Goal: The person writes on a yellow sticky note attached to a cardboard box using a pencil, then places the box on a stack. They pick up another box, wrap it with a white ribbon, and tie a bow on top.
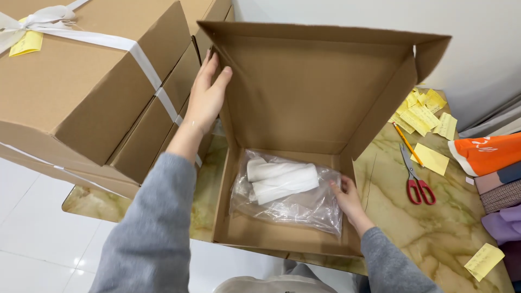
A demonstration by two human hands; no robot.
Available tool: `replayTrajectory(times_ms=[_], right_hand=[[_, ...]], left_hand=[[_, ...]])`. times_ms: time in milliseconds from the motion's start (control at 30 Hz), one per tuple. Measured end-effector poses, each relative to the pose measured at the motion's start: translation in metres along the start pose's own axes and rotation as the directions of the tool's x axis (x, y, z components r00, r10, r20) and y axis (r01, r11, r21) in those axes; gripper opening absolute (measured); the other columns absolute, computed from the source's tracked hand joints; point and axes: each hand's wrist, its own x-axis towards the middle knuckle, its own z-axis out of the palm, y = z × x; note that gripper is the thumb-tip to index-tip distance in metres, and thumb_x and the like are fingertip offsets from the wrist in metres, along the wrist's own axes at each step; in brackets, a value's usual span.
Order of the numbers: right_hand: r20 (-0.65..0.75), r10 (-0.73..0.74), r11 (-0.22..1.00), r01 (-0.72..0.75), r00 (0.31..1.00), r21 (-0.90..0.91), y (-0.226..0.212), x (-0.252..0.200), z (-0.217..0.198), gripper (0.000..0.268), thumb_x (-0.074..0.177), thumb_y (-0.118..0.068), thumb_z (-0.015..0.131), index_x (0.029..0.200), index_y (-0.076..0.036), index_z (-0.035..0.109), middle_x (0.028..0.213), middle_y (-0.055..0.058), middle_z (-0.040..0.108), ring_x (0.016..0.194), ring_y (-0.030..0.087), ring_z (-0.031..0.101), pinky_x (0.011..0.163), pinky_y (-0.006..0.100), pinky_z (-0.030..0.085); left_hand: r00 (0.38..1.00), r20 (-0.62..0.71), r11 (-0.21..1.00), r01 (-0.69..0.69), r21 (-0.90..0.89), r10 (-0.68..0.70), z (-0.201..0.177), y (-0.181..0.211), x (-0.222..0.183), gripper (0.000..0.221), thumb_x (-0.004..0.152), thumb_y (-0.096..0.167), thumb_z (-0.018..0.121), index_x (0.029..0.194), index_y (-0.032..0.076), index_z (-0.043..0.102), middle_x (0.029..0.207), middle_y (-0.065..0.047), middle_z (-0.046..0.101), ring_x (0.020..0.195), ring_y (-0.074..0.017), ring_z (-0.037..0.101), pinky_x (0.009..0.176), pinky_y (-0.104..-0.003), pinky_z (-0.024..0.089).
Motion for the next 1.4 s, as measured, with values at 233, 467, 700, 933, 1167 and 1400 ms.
replayTrajectory(times_ms=[233, 467, 700, 933, 1167, 1400], right_hand=[[0.116, -0.029, 0.814, -0.044, 0.993, 0.579, -0.057, -0.068, -0.066, 0.053, 0.112, -0.027, 0.032, 0.16, -0.005, 0.034, 0.152, 0.038, 0.044, 0.141, 0.05, 0.048, 0.118, 0.06, 0.037], [0.022, 0.016, 0.786, -0.026, 1.0, 0.617, -0.067, -0.116, -0.113, 0.036, 0.106, -0.055, 0.04, 0.126, -0.026, 0.048, 0.119, -0.002, 0.055, 0.106, 0.014, 0.055, 0.095, 0.033, 0.041], [-0.035, 0.366, 0.882, -0.335, 0.93, 0.331, -0.055, -0.186, -0.087, 0.056, 0.097, -0.049, 0.059, 0.139, -0.012, 0.063, 0.129, 0.012, 0.07, 0.112, 0.028, 0.065, 0.091, 0.043, 0.05], [-0.313, 0.257, 0.927, -0.325, 0.914, -0.186, 0.036, -0.164, -0.096, 0.074, 0.081, -0.067, 0.069, 0.129, -0.011, 0.07, 0.129, 0.016, 0.072, 0.115, 0.029, 0.066, 0.093, 0.04, 0.047], [-0.286, 0.015, 0.982, -0.068, 0.958, -0.177, 0.115, -0.153, -0.067, 0.055, 0.098, -0.052, 0.063, 0.126, -0.008, 0.079, 0.132, 0.009, 0.075, 0.133, 0.017, 0.062, 0.109, 0.03, 0.044], [-0.358, 0.081, 0.975, 0.0, 0.93, 0.221, 0.124, -0.161, -0.07, 0.058, 0.107, -0.052, 0.062, 0.096, 0.002, 0.078, 0.107, 0.008, 0.074, 0.104, 0.014, 0.062, 0.087, 0.031, 0.048]], left_hand=[[0.974, 0.052, 0.868, 0.218, -0.445, -0.218, -0.019, 0.019, -0.139, 0.099, 0.101, 0.072, 0.02, 0.165, -0.003, 0.019, 0.174, -0.027, 0.012, 0.157, -0.0492, 0.0, 0.129, -0.061, 0.003], [0.698, 0.152, 0.352, 0.522, -0.777, -0.7, -0.017, -0.05, -0.246, 0.068, 0.104, 0.056, 0.032, 0.142, 0.008, 0.063, 0.134, -0.012, 0.07, 0.122, -0.0241, 0.062, 0.096, -0.039, 0.045], [0.587, 0.571, -0.122, 0.628, -0.769, -0.574, -0.016, -0.115, -0.301, 0.046, 0.105, 0.05, 0.039, 0.135, 0.023, 0.061, 0.137, -0.005, 0.065, 0.122, -0.0273, 0.057, 0.098, -0.046, 0.043], [0.532, 0.442, 0.095, 0.709, -0.699, -0.722, -0.013, -0.147, -0.315, 0.038, 0.099, 0.046, 0.058, 0.124, 0.019, 0.069, 0.117, -0.003, 0.074, 0.101, -0.0195, 0.066, 0.077, -0.036, 0.052], [0.539, 0.122, 0.498, 0.829, -0.256, -0.834, -0.005, -0.202, -0.334, 0.08, 0.071, 0.048, 0.078, 0.14, 0.013, 0.057, 0.139, -0.003, 0.062, 0.117, -0.0182, 0.063, 0.095, -0.034, 0.053], [0.706, 0.119, 0.655, 0.697, -0.293, -0.698, -0.021, -0.178, -0.33, 0.062, 0.095, 0.04, 0.055, 0.148, 0.009, 0.062, 0.158, -0.002, 0.06, 0.149, -0.012, 0.05, 0.124, -0.03, 0.036]])
